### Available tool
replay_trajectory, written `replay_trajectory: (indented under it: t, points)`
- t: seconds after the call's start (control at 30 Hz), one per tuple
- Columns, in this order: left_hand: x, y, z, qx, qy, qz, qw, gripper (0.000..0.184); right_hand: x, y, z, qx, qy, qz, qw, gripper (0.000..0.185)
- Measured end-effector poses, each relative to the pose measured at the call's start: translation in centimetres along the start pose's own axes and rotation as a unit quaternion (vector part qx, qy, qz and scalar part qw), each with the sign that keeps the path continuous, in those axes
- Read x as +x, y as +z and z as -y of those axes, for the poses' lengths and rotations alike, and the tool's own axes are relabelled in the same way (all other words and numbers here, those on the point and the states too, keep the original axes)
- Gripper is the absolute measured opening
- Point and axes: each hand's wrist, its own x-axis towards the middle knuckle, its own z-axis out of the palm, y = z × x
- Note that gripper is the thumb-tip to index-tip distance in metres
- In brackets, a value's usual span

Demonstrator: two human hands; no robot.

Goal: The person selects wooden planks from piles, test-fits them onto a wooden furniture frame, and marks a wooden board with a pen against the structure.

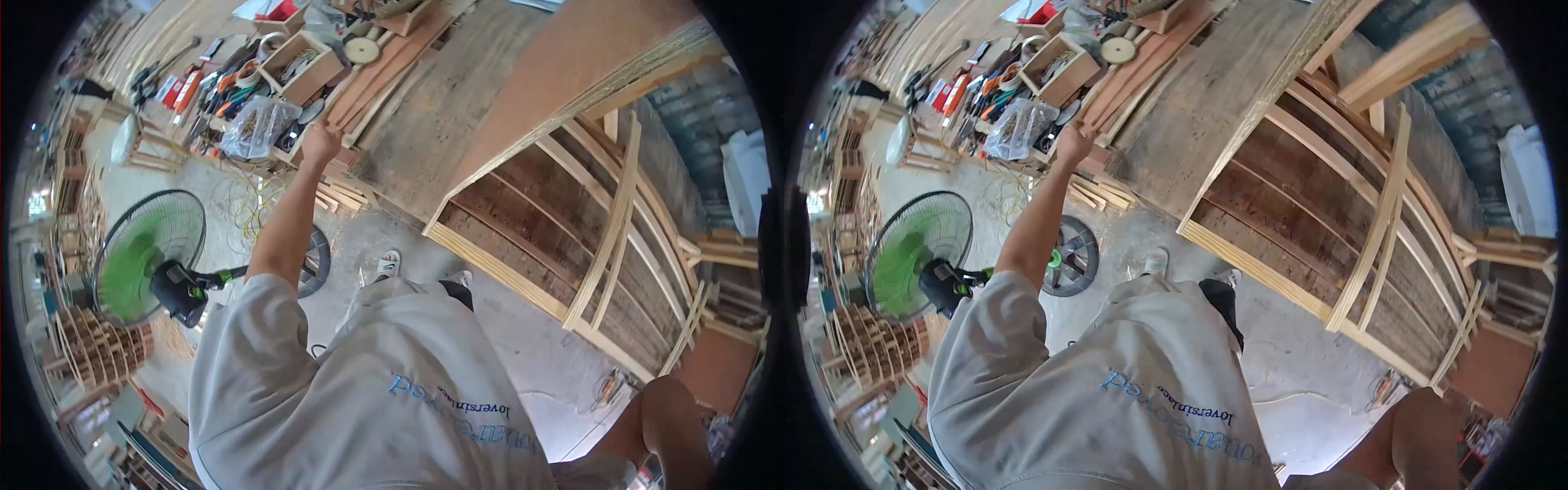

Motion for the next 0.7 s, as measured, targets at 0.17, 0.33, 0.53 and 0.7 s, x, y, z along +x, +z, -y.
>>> replay_trajectory:
  t: [0.17,0.33,0.53,0.7]
  points:
    - [2.4,3.1,0.3,-0.008,-0.014,0.032,0.999,0.049,0.6,3.7,2.1,0.072,-0.023,-0.131,0.988,0.03]
    - [2.2,1.5,-2.9,0.001,-0.095,0.035,0.995,0.038,1.2,6.1,4.5,0.173,-0.051,-0.274,0.945,0.033]
    - [3.1,3.9,-1.1,0.041,-0.049,0.064,0.996,0.034,-1.6,1.2,1.9,-0.014,0.125,0.568,0.813,0.031]
    - [-1.2,1.0,-2.7,-0.062,0.031,0.107,0.992,0.06,-9.0,0.9,1.1,-0.011,0.293,0.479,0.828,0.039]
